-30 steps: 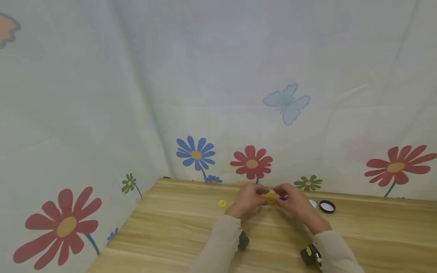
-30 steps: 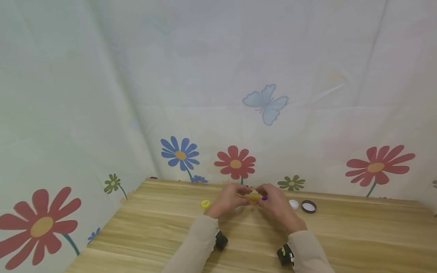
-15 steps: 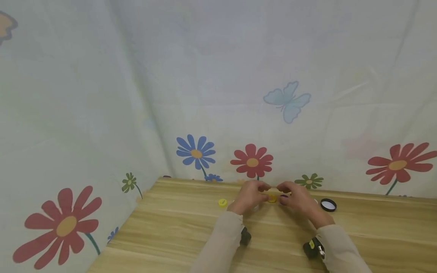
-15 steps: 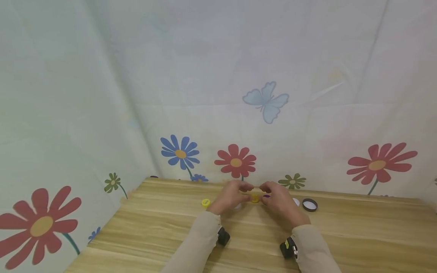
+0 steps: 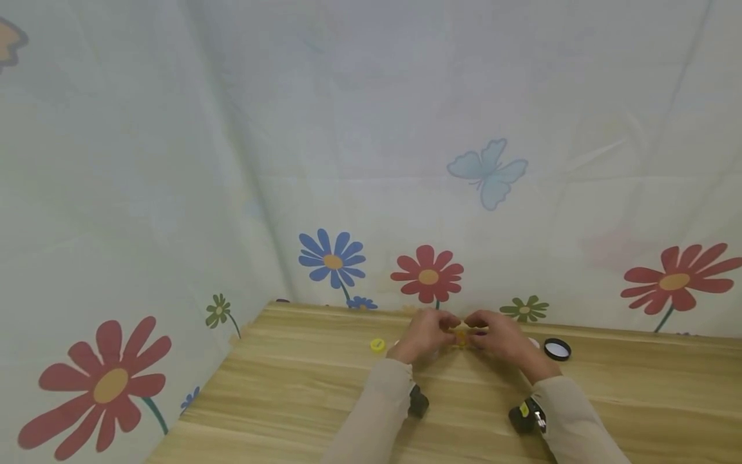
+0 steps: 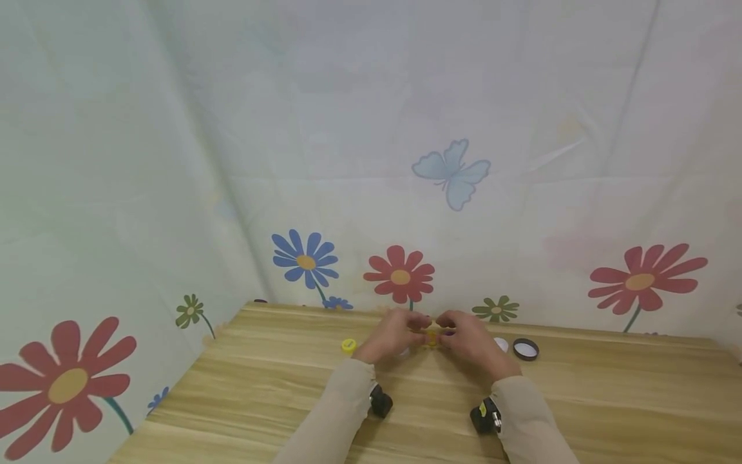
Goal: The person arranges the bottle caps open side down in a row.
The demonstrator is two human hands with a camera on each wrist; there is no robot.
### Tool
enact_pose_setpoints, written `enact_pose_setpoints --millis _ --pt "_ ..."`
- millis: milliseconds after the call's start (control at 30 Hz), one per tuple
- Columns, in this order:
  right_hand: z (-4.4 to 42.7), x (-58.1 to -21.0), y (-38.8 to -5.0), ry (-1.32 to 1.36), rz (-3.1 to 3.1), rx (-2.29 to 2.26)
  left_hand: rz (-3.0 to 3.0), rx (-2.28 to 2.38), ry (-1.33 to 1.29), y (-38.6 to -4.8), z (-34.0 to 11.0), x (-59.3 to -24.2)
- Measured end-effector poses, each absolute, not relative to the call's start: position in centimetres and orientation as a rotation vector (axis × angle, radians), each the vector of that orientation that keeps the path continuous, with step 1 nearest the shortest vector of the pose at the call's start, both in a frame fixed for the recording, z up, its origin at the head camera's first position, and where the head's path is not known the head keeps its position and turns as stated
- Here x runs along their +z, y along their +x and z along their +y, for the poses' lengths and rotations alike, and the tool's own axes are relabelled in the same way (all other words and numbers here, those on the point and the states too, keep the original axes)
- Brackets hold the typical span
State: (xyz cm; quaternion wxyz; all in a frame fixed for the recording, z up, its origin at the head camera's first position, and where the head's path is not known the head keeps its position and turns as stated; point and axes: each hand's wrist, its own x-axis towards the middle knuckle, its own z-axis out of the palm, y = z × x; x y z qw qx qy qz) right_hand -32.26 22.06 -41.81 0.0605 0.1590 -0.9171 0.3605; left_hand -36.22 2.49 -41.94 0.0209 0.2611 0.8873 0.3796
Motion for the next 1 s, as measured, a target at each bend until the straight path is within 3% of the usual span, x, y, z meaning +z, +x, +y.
enact_pose_setpoints --millis 1000 --pt "21.4 -42.8 -33.4 0.575 -2.764 1.039 2.749 1.125 0.730 -36.0 2.4 -42.4"
